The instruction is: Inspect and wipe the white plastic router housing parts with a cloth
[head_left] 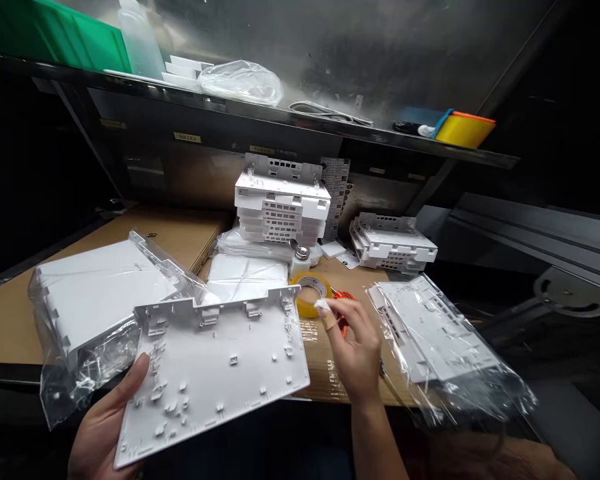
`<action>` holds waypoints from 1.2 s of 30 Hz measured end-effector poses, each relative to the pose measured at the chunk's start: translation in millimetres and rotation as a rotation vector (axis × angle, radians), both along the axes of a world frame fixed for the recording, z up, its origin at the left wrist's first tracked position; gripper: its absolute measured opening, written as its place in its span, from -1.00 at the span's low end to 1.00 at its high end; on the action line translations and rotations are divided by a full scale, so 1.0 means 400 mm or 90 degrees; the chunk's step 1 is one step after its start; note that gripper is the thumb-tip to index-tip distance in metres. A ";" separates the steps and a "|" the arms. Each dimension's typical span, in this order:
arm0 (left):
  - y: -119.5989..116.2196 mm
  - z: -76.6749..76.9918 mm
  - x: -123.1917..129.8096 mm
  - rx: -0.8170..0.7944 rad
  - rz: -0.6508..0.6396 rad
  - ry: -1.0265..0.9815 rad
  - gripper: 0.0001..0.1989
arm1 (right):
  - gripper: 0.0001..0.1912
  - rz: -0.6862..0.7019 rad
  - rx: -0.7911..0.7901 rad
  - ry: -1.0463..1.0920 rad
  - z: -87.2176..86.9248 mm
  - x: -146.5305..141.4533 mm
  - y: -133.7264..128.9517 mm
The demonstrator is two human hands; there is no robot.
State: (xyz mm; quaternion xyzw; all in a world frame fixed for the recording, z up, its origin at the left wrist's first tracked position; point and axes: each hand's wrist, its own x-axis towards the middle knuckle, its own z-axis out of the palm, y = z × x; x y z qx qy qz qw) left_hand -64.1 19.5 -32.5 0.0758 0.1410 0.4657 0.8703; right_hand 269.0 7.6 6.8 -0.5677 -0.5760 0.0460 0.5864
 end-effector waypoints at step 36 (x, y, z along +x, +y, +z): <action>-0.067 0.113 0.252 -0.004 0.121 0.183 -0.21 | -0.83 0.193 0.120 -0.123 0.137 -0.245 0.084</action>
